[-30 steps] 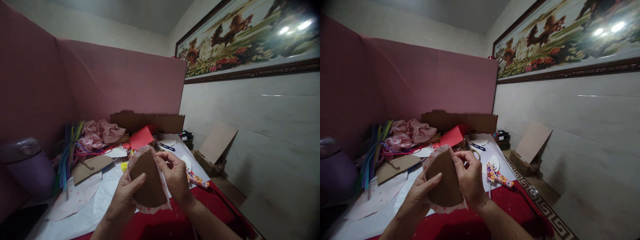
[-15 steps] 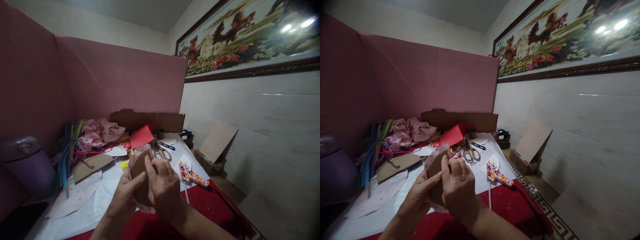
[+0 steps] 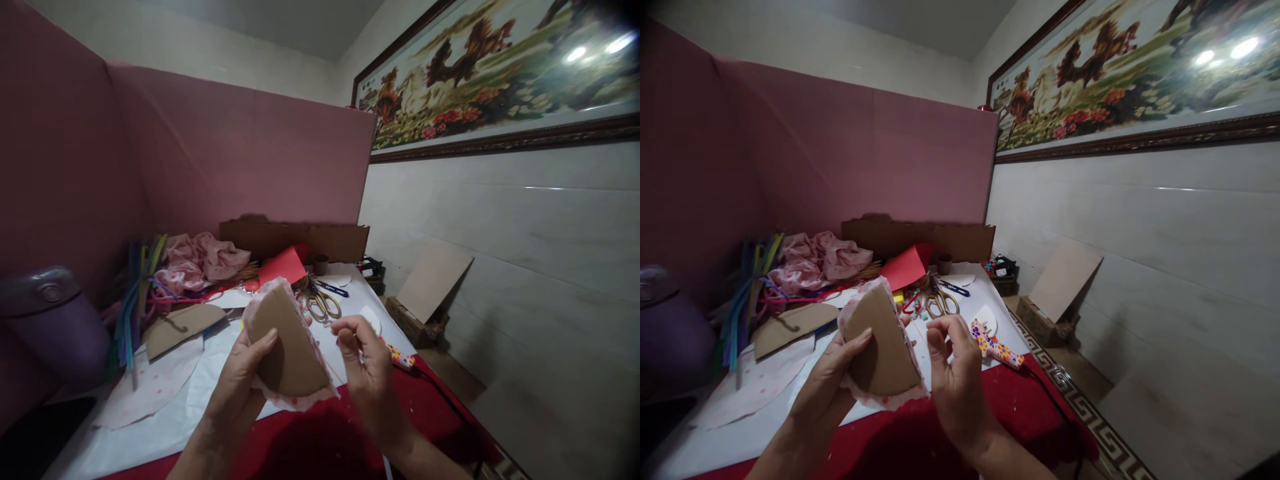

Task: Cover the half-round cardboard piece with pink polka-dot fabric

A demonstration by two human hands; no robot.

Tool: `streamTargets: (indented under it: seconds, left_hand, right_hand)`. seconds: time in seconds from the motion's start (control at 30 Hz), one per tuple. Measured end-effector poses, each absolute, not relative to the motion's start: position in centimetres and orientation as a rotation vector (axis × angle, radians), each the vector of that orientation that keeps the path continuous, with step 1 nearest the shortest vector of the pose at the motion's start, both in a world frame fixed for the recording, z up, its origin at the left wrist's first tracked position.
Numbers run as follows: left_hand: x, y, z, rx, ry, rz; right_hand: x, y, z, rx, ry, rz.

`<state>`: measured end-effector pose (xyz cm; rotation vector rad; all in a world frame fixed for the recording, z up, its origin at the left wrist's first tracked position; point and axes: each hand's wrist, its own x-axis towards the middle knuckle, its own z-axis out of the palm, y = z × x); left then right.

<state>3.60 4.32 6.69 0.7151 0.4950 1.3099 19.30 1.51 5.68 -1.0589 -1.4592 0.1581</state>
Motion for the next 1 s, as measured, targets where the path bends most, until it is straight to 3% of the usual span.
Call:
streamTargets:
  seconds: [0.33,0.57,0.83,1.0]
  left_hand:
    - [4.4,5.1,5.9,0.694,0.639,1.388]
    - [4.6,4.9,6.1,0.708,0.631,1.411]
    - [4.6,5.1,6.0,0.74,0.618,1.405]
    - [4.5,5.1,6.0,0.716,0.645,1.427]
  right_hand:
    - [20.9,1.5,2.2,-1.182,-1.459,0.494]
    - [20.9,2.3,1.6,-1.094,-1.421,0.903]
    - [20.8,1.8,2.4,-1.166,-1.508,0.668]
    - [21.2,1.9,2.2,-1.109,-1.459,0.801]
